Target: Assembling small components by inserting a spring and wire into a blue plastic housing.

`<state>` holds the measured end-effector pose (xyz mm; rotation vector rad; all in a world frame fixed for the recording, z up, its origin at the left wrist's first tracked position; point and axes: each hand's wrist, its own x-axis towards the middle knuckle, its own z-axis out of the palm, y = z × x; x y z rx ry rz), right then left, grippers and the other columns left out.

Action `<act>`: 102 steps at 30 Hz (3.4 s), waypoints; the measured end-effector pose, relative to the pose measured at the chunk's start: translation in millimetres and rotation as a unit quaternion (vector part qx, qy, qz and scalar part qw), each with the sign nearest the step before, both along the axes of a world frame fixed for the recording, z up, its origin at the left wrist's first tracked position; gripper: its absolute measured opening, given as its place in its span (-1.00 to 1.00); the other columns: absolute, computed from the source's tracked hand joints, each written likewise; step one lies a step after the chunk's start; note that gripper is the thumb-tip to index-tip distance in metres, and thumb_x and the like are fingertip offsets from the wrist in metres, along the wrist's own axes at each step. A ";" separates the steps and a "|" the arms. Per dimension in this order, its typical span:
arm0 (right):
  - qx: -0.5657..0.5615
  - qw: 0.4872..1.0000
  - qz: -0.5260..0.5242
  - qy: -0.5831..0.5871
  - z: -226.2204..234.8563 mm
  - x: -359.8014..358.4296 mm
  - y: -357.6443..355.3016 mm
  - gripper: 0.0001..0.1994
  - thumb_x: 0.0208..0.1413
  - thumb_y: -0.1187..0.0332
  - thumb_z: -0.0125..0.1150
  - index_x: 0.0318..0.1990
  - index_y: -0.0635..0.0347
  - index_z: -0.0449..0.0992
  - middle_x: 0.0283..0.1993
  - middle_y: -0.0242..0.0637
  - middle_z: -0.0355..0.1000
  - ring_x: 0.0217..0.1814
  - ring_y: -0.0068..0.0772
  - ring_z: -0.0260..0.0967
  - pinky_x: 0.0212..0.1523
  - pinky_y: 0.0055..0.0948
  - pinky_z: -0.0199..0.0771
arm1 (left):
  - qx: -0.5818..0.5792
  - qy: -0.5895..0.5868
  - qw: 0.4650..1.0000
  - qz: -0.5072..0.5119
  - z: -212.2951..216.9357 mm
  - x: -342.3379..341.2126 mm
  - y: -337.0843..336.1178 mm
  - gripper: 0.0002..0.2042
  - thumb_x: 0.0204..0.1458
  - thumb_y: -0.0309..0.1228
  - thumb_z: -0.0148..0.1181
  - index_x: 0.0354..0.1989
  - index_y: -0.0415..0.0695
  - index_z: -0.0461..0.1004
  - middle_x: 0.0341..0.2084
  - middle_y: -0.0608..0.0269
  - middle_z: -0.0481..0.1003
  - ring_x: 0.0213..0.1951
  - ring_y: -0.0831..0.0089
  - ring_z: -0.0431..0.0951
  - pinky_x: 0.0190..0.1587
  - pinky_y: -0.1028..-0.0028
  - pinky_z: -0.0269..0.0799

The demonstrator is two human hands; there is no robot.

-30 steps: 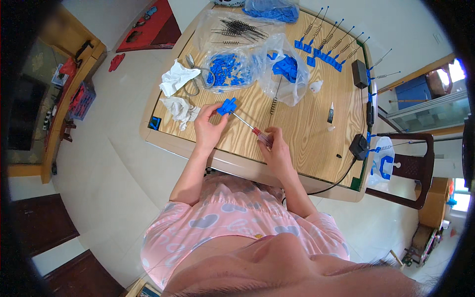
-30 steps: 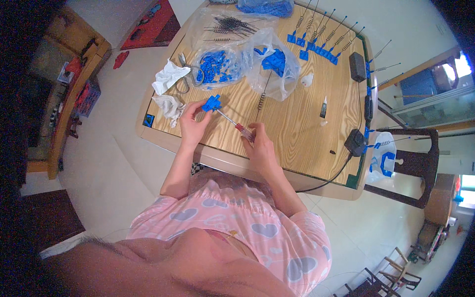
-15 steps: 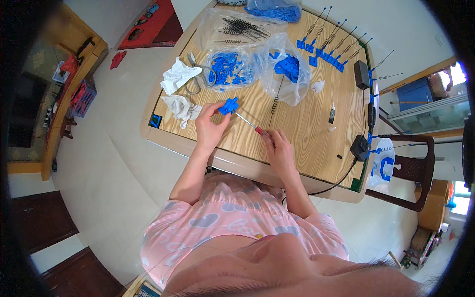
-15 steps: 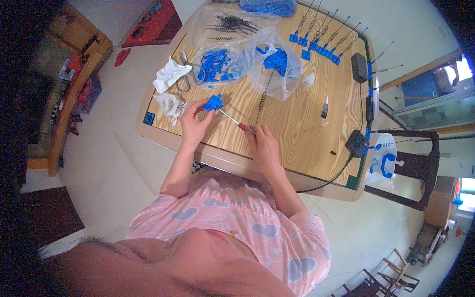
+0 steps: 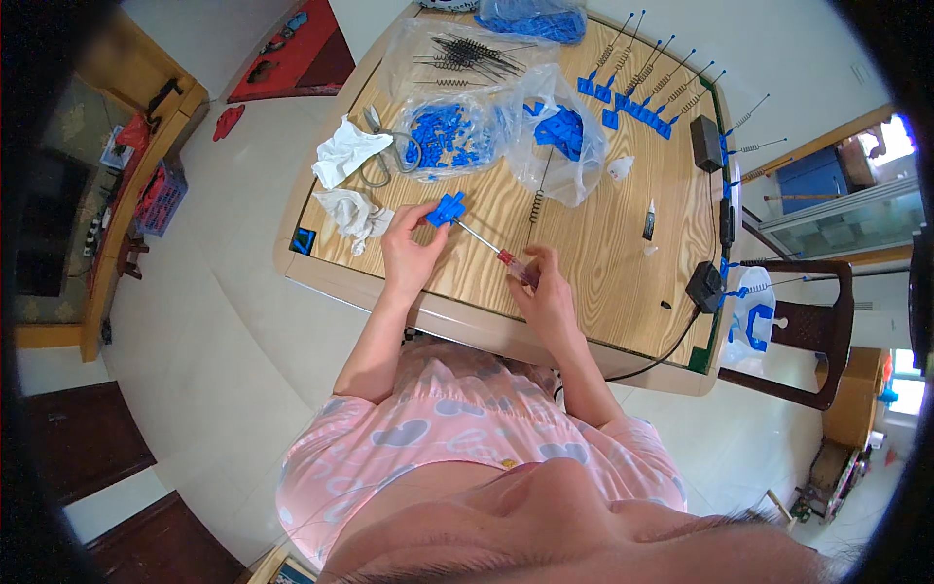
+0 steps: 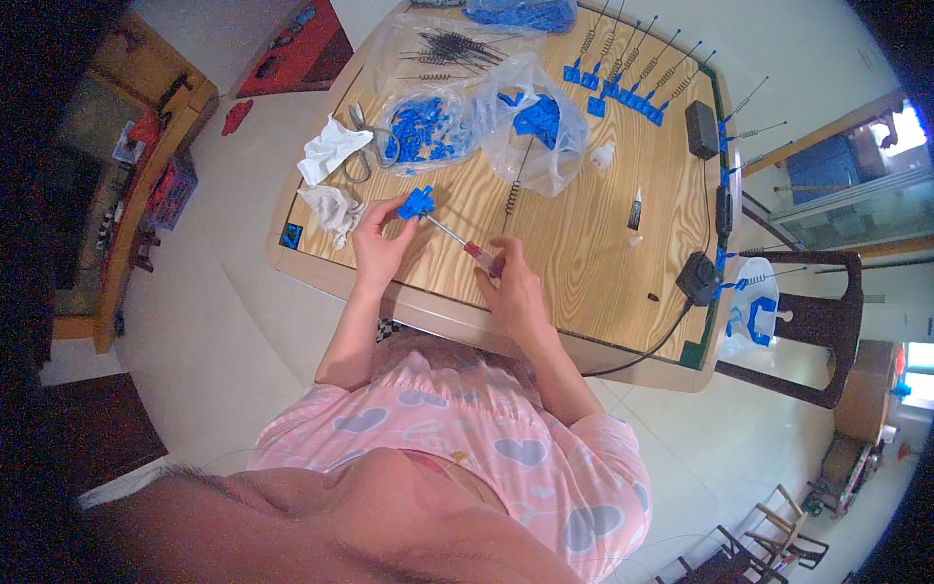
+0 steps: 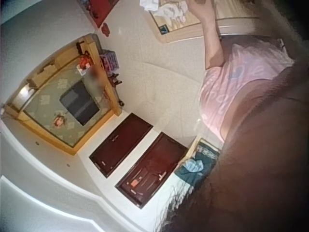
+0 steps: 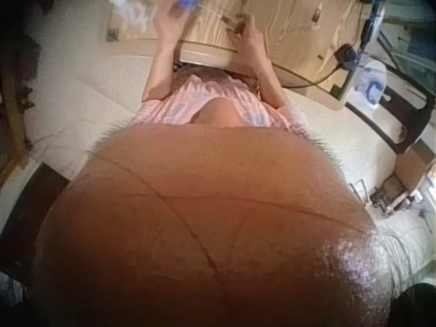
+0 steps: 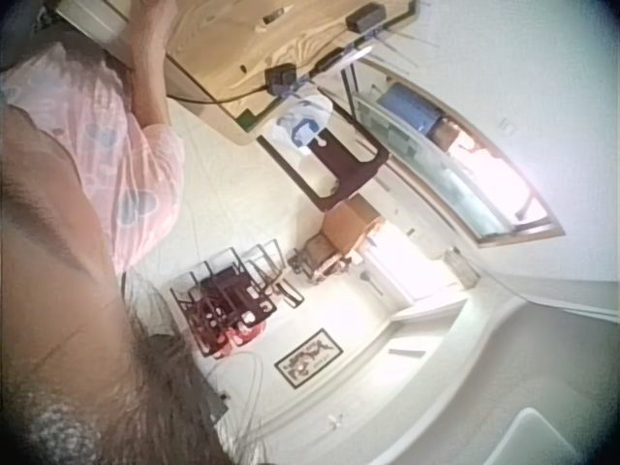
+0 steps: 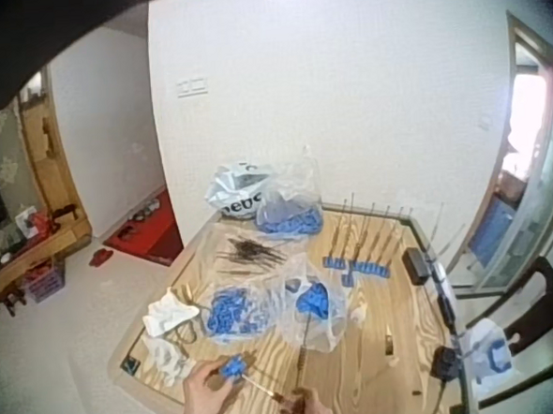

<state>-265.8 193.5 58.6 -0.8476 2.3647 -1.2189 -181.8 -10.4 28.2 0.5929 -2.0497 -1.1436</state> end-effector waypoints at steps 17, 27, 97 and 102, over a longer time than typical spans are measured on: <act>0.004 1.000 0.013 -0.014 4.9 2.6 -0.4 -0.70 0.15 0.31 0.12 -0.01 0.21 0.30 -0.28 0.00 0.42 -0.26 0.05 0.44 -0.27 -0.17 0.41 | 0.001 -0.005 1.000 0.004 8.6 1.7 1.3 -0.70 -0.13 -0.61 0.27 -0.14 -0.23 0.52 -0.30 0.20 0.50 -0.24 0.47 0.52 -0.13 0.52 0.41; -0.052 0.992 0.025 0.113 -7.6 0.9 2.4 -0.75 0.15 0.33 0.10 -0.06 0.21 0.32 -0.27 -0.02 0.42 -0.25 0.04 0.44 -0.27 -0.15 0.41 | -0.003 0.001 1.000 0.000 5.6 1.9 2.0 -0.69 -0.13 -0.60 0.27 -0.13 -0.23 0.52 -0.31 0.20 0.50 -0.25 0.47 0.52 -0.14 0.51 0.41; -0.003 0.988 0.081 -0.131 2.3 -52.7 48.1 -0.76 0.19 0.31 0.07 -0.13 0.26 0.55 -0.47 -0.49 0.36 -0.46 -0.69 0.13 -0.44 -0.60 0.18 | -0.116 -0.069 0.966 -0.219 -24.9 -5.7 2.6 -0.50 -0.34 -0.33 0.47 -0.14 -0.19 0.49 -0.28 0.17 0.44 -0.13 0.18 0.40 -0.03 0.28 0.32; 0.020 0.990 0.094 -0.105 3.7 -55.8 53.9 -0.73 0.21 0.28 0.03 -0.11 0.26 0.54 -0.53 -0.49 0.30 -0.51 -0.67 0.11 -0.48 -0.57 0.16 | -0.121 -0.080 0.964 -0.225 -22.8 -6.6 5.2 -0.50 -0.33 -0.31 0.46 -0.13 -0.19 0.49 -0.28 0.19 0.43 -0.14 0.18 0.39 -0.04 0.28 0.32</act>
